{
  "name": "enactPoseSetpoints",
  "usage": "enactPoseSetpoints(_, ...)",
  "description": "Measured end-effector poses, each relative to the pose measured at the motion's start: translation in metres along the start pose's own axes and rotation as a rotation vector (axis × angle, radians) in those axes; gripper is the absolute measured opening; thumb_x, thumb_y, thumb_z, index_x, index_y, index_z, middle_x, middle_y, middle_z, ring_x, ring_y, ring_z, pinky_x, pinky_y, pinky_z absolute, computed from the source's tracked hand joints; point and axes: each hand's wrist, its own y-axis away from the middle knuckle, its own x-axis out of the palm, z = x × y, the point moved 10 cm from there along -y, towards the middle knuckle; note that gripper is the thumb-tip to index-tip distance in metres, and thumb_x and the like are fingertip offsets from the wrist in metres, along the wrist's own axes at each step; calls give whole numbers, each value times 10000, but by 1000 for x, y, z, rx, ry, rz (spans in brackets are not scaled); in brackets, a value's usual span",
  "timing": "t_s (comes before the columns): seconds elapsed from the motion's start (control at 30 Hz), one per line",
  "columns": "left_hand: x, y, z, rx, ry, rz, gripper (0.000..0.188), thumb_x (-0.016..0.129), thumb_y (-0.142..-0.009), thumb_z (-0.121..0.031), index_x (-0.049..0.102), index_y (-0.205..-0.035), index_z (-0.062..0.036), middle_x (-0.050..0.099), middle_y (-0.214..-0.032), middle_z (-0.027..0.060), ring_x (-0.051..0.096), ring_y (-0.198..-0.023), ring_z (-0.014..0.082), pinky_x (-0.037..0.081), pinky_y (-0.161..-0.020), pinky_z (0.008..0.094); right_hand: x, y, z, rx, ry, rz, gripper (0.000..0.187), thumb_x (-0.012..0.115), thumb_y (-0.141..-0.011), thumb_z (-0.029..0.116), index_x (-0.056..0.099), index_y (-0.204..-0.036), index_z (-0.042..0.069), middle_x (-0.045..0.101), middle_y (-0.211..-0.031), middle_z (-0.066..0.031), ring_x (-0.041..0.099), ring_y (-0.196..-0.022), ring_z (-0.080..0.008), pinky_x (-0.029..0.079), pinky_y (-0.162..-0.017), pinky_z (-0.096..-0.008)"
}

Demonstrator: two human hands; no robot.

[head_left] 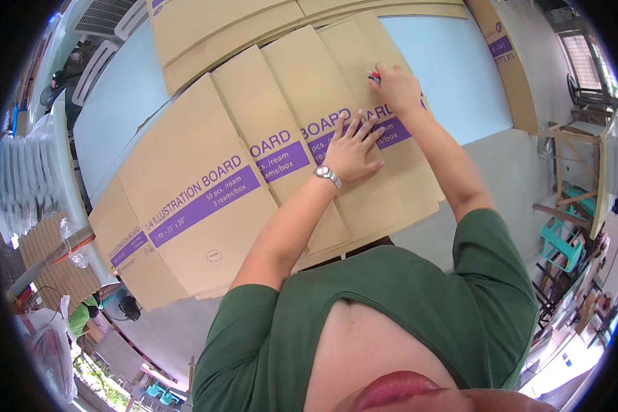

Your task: The person packages illustration boards into plastic sleeves, stacks them, and then marks large cardboard boxes with a pen while another person helps move the boxes onto a table.

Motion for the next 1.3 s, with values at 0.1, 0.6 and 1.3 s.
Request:
enactPoseSetpoints(0.1, -4, 16, 25, 15, 288, -85, 668, 654, -806, -389, 440, -1382, -126, 314, -1499, 131, 159, -1437, 313, 77, -1175, 485, -11, -21, 58, -93, -86, 66, 299, 671, -811, 382, 569, -937, 131, 662, -736, -106, 660, -692, -307, 501, -569, -443)
enactPoseSetpoints(0.6, -67, 307, 186, -623, 74, -688, 387, 645, -833, -185, 577, -1196, -70, 486, -1354, 144, 352, -1339, 325, 238, -1126, 472, 8, 1, 239, -240, -220, 115, 293, 612, -854, 374, 558, -952, 102, 665, -768, -117, 664, -753, -309, 516, -632, -439)
enactPoseSetpoints(1.3, -101, 298, 248, -628, 769, -807, 503, 686, -830, -156, 435, -1232, 10, 579, -922, 82, 540, -740, 157, 460, -629, 291, 14, 67, 398, 91, -1412, 884, 400, 504, -929, 290, 565, -1190, -7, 689, -898, -109, 651, -741, -238, 528, -681, -378)
